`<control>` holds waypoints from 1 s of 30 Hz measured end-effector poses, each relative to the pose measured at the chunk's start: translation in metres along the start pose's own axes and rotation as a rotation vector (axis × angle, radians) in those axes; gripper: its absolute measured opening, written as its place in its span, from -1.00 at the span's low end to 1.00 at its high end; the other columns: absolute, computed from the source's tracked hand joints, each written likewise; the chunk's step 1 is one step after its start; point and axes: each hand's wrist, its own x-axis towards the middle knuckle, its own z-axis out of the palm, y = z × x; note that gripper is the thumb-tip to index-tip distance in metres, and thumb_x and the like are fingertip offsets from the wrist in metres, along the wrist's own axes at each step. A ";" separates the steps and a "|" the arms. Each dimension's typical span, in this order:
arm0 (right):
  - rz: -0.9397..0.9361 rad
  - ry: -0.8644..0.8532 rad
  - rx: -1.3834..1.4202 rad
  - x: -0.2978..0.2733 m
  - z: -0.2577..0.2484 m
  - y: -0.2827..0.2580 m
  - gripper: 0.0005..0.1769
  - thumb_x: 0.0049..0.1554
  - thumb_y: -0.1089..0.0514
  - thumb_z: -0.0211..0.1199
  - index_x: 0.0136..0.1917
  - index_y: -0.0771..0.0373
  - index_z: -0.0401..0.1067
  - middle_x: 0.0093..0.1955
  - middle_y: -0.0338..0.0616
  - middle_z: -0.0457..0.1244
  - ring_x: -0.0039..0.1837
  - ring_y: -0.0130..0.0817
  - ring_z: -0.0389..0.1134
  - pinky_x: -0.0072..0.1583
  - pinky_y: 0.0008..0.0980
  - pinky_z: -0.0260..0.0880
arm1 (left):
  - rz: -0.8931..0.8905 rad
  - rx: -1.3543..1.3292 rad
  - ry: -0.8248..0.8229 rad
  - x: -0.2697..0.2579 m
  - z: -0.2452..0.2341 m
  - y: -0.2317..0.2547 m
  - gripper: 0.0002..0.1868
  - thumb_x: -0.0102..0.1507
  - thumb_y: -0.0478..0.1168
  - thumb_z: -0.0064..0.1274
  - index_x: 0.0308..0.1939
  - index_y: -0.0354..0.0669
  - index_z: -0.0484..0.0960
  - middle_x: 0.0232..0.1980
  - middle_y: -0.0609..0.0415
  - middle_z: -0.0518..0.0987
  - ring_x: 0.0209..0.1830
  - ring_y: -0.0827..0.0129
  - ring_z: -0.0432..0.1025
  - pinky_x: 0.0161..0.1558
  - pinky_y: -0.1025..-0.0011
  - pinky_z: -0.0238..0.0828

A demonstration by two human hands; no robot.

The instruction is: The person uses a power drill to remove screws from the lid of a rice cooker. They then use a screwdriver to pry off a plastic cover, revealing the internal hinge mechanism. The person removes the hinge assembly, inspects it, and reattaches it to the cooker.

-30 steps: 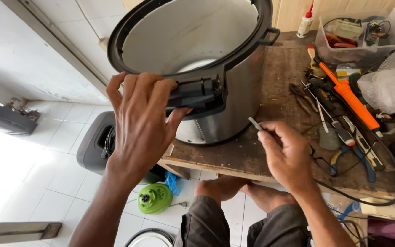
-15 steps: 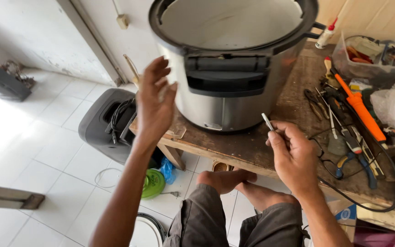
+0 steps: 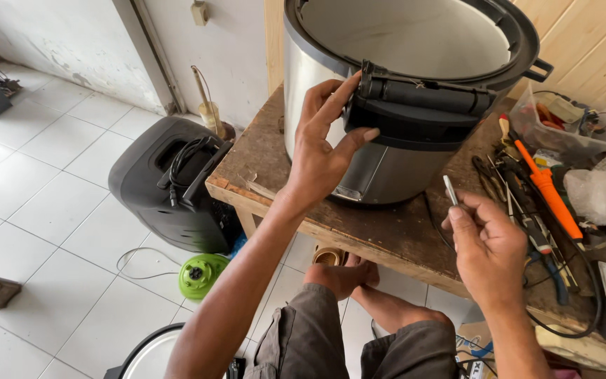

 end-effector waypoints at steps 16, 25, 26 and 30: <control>-1.142 0.099 -1.045 0.142 -0.014 -0.144 -0.91 0.56 0.03 0.66 0.15 -0.15 0.78 -0.04 -0.46 0.42 0.08 -0.20 0.44 0.44 -0.09 0.05 | 0.005 0.144 -0.022 0.030 -0.014 0.040 -0.54 0.60 0.13 -0.13 0.52 0.16 0.51 0.66 0.04 0.42 0.79 0.05 0.23 0.75 -0.22 -0.16; -1.203 -0.035 -1.243 0.166 -0.016 -0.165 -0.73 0.50 -0.02 0.52 -0.09 -0.30 0.66 -0.24 -0.66 0.34 -0.02 -0.39 0.45 0.49 -0.15 0.15 | 0.036 0.124 -0.099 0.040 -0.010 0.038 -0.65 0.59 -0.02 -0.25 0.14 -0.16 0.55 0.17 0.11 0.62 0.46 0.23 0.41 0.67 -0.04 -0.28; -1.176 -0.065 -1.285 0.166 -0.020 -0.166 -0.70 0.49 0.00 0.49 -0.13 -0.28 0.63 -0.31 -0.64 0.26 -0.06 -0.37 0.42 0.49 -0.15 0.14 | 0.038 0.122 -0.084 0.041 -0.008 0.038 -0.72 0.58 -0.06 -0.23 0.09 -0.15 0.51 0.13 0.12 0.60 0.43 0.22 0.41 0.67 -0.04 -0.31; -1.143 -0.073 -1.359 0.162 -0.017 -0.173 -0.68 0.43 -0.08 0.51 -0.19 -0.27 0.59 -0.32 -0.62 0.27 -0.07 -0.36 0.42 0.47 -0.14 0.15 | 0.034 0.118 -0.053 0.042 0.001 0.031 -0.70 0.57 -0.05 -0.23 0.07 -0.14 0.55 0.12 0.15 0.61 0.42 0.24 0.42 0.65 -0.01 -0.32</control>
